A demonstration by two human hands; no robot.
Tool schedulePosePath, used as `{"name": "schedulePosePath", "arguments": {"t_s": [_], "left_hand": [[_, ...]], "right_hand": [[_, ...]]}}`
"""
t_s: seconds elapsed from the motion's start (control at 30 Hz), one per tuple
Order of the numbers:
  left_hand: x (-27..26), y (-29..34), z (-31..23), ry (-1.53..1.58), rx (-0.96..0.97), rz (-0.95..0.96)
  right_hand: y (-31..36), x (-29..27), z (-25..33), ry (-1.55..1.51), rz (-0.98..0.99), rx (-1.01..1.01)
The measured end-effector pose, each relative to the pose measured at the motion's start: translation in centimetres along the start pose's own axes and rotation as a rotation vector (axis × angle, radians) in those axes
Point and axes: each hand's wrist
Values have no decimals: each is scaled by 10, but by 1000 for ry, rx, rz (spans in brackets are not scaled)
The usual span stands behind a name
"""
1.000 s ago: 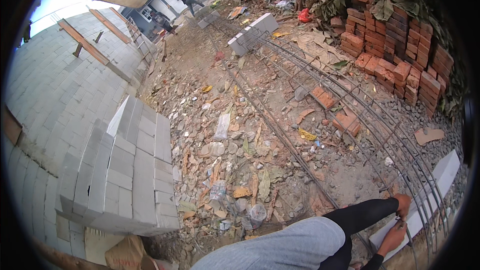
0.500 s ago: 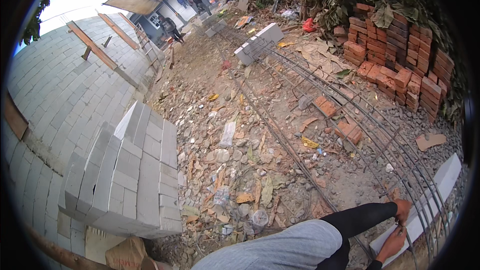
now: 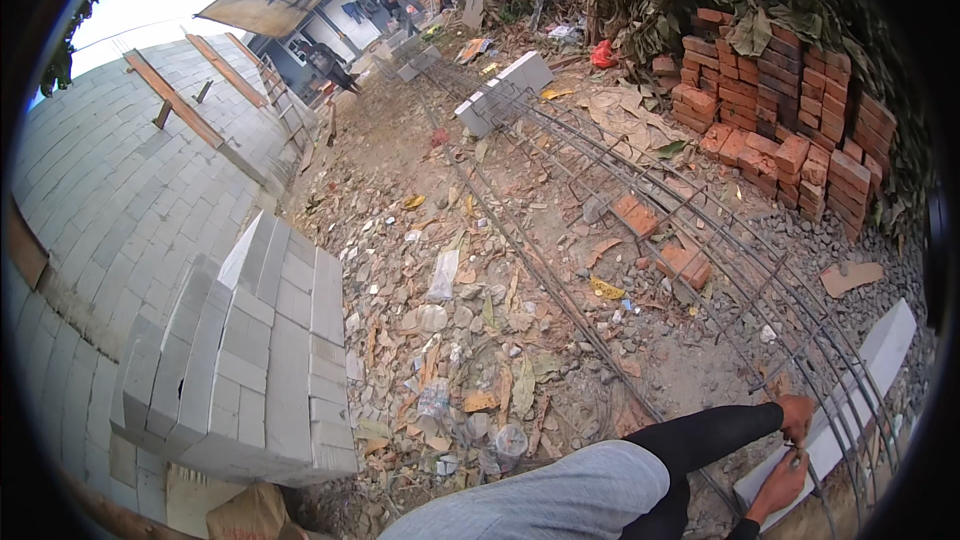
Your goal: The person prepares a rebar cage by positioning metal rings along straight rebar rods and securing them by hand with wire and a pair of pliers.
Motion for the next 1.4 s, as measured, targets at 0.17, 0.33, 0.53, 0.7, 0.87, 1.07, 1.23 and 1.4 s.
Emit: {"name": "schedulePosePath", "arguments": {"t_s": [0.17,0.33,0.53,0.7,0.87,1.07,1.23,1.4], "left_hand": [[3,15,8,-56,47,-138],[0,23,-17,-83,60,-76],[-29,-5,10,-146,39,109],[-30,-3,-10,-162,2,143],[-13,-13,0,-145,63,143],[-5,-6,-20,-211,91,66],[-8,-3,10,-174,160,56],[-8,-16,23,-179,193,-10]], "right_hand": [[11,-12,22,-31,45,-31],[22,-41,18,-23,24,-48],[38,-50,44,-595,48,224],[75,-26,65,-982,-3,380],[77,30,70,-542,-108,89],[36,48,56,-317,36,64],[31,90,53,-382,-83,134],[26,67,51,-464,-109,98]]}}
Point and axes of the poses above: each hand's wrist, its own y-axis away from the middle knuckle, its own x-axis out of the palm, z = x × y, and after that the axes turned 8 degrees about -x, right-handed
